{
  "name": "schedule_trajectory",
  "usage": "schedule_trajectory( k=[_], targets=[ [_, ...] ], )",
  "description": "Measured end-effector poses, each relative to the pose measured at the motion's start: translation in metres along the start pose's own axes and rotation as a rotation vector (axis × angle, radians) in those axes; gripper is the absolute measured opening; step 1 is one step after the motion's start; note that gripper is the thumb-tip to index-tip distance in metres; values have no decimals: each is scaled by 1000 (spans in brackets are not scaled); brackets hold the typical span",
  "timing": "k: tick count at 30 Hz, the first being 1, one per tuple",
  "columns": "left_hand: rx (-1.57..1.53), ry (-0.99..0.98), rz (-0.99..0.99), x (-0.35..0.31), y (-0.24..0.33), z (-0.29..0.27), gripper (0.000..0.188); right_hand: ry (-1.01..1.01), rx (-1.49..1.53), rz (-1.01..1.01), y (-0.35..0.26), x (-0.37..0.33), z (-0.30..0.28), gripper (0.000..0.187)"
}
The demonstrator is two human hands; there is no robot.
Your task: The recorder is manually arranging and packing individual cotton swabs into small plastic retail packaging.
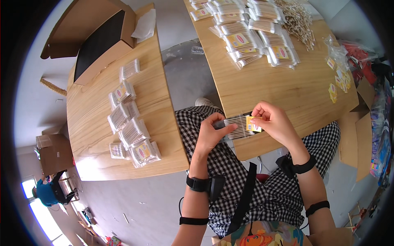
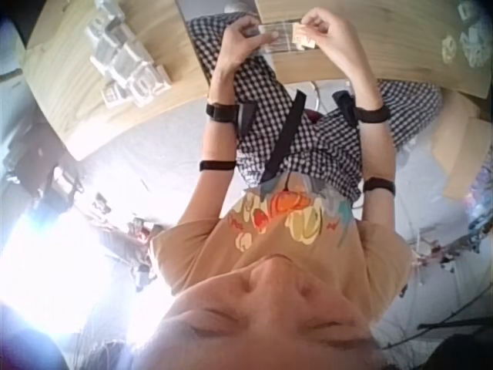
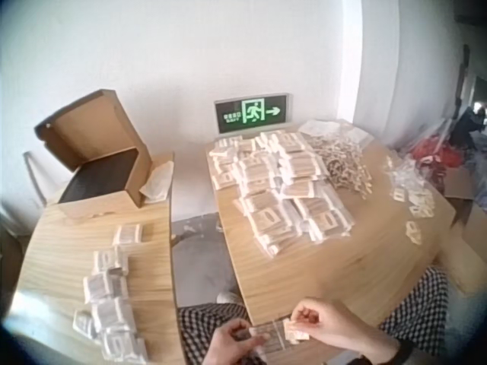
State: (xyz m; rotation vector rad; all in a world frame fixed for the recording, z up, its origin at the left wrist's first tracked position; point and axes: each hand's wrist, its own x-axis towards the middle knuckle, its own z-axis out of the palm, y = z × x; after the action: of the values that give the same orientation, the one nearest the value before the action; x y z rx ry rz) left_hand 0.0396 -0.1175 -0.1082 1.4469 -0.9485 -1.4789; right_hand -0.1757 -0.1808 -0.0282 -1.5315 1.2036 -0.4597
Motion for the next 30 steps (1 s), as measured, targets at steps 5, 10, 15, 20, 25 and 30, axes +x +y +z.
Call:
schedule_trajectory(
  k=[5,10,15,20,25,30],
  targets=[
    [-15,-7,-32,-1,6,2,29,-12,-93,10,-5,7,-2,8],
    [-34,-10,-39,-1,7,1,29,18,-176,-73,-9,15,0,10],
    [-27,-23,-42,0,6,1,29,10,-189,-114,-8,19,3,9],
    [-34,-22,-32,0,4,-1,29,-51,-101,-65,-10,21,7,10],
    [-60,-28,-41,-1,9,3,28,83,-85,-66,-7,15,18,14],
    [-39,-25,-40,0,5,-1,28,70,-68,-34,-10,10,25,13]
  ],
)
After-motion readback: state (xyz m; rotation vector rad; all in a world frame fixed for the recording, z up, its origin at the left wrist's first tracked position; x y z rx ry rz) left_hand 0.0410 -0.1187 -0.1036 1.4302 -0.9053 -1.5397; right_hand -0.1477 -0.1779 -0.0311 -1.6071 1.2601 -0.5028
